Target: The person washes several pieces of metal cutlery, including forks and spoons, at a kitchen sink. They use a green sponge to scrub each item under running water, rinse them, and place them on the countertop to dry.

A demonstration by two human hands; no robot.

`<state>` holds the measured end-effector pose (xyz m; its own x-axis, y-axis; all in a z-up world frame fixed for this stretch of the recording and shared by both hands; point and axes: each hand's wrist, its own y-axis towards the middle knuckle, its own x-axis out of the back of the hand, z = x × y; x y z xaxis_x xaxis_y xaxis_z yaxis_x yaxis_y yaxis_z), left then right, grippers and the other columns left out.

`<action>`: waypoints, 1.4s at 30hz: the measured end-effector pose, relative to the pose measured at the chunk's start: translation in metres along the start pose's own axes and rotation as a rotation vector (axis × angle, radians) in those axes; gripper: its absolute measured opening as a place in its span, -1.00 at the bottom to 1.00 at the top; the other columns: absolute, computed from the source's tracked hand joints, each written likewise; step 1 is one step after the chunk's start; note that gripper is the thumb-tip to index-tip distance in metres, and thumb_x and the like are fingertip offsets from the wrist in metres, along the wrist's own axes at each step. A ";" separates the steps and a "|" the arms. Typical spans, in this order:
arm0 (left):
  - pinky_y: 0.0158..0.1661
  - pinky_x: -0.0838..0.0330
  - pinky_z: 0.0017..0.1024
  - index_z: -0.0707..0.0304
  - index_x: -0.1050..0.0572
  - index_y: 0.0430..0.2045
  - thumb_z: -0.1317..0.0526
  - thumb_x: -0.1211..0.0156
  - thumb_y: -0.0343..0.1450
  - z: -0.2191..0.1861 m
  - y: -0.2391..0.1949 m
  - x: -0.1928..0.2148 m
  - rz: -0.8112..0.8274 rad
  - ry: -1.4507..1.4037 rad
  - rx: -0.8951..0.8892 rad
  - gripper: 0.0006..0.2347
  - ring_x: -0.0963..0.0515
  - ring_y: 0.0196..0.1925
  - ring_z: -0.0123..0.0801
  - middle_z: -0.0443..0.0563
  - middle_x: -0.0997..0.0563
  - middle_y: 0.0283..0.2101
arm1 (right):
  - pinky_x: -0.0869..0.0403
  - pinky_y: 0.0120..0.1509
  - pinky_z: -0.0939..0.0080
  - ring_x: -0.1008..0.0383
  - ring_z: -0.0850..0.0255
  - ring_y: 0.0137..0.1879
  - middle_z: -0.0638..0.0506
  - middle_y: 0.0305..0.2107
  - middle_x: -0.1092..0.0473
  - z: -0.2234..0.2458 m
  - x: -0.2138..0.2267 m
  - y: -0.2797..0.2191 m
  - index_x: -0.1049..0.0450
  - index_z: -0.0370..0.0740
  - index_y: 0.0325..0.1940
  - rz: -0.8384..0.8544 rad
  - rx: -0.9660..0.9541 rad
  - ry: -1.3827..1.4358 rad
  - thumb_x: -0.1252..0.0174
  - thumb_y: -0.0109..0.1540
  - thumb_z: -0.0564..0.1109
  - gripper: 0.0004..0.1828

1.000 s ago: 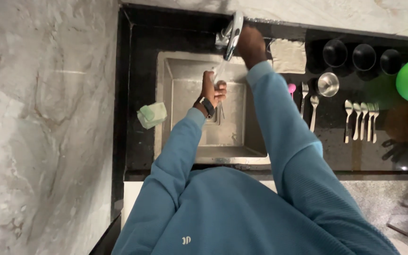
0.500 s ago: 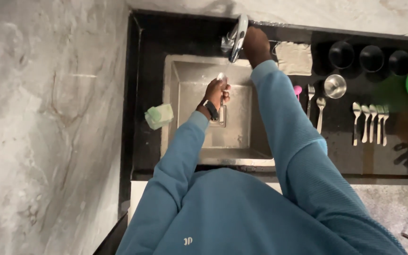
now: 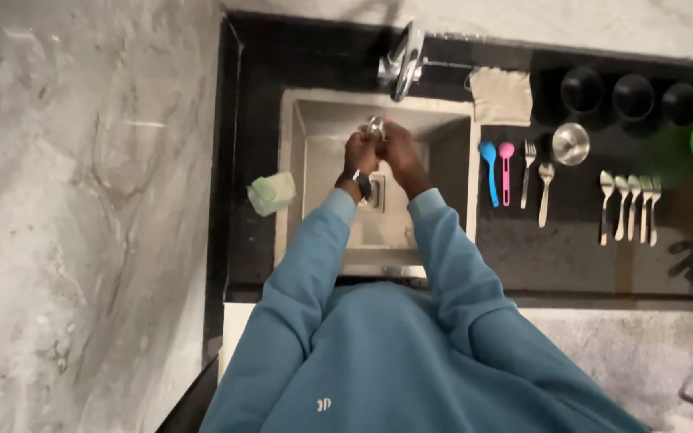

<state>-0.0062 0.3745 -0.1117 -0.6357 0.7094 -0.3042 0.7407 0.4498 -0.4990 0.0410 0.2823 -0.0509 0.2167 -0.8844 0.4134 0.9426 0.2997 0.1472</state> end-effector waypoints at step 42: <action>-0.69 -0.42 -0.27 0.37 -0.29 0.01 0.30 0.08 0.39 0.008 -0.219 0.131 -0.032 0.051 -0.050 -0.70 -0.69 -0.60 -0.12 0.27 -0.65 -0.42 | -0.48 0.03 -0.17 -0.50 -0.20 0.02 -0.27 -0.13 -0.49 0.136 -0.170 -0.101 -0.47 -0.26 0.03 0.713 0.334 -0.526 -0.38 0.10 0.13 -0.44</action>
<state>-0.2534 0.3651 -0.0487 -0.6482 0.7204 -0.2467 0.7311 0.4982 -0.4662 -0.1258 0.4512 -0.0138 0.4945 -0.2033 0.8451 0.4934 0.8661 -0.0804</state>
